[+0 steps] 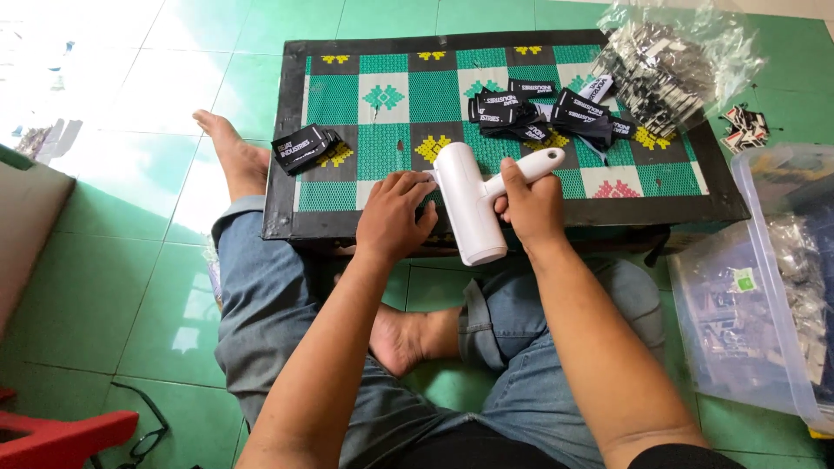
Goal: The person is cleaning small black clothing labels using a lint roller on a small table.
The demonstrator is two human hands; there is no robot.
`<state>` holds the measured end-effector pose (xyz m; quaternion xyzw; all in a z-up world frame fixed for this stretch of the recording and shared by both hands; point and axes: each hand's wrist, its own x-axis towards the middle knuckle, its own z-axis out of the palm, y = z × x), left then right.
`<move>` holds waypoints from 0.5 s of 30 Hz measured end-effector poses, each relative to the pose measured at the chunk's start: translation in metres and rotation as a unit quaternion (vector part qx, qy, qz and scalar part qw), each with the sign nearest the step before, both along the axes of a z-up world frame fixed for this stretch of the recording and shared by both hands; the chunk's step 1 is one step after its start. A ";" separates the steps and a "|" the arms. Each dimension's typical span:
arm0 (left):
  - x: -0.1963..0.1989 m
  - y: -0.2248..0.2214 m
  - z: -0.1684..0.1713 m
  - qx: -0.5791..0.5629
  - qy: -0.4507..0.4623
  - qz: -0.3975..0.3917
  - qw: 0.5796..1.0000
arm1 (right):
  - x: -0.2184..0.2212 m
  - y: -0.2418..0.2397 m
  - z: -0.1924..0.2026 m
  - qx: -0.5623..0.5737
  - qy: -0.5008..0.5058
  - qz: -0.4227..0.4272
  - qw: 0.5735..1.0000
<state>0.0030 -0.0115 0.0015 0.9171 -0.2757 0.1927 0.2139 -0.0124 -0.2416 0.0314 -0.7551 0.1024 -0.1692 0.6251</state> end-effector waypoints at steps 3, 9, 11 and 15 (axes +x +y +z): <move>0.001 0.000 0.000 0.000 -0.005 0.001 1.000 | -0.003 -0.007 0.007 -0.046 0.024 -0.005 0.999; -0.002 0.000 0.002 0.008 0.004 0.007 1.000 | -0.015 -0.016 0.034 -0.093 0.028 -0.020 0.995; -0.002 -0.001 0.003 0.008 0.003 0.009 1.000 | -0.018 -0.011 0.044 -0.093 0.022 -0.023 0.995; -0.003 0.000 0.004 0.010 0.008 0.011 1.000 | -0.015 0.001 0.049 -0.052 -0.002 -0.026 0.998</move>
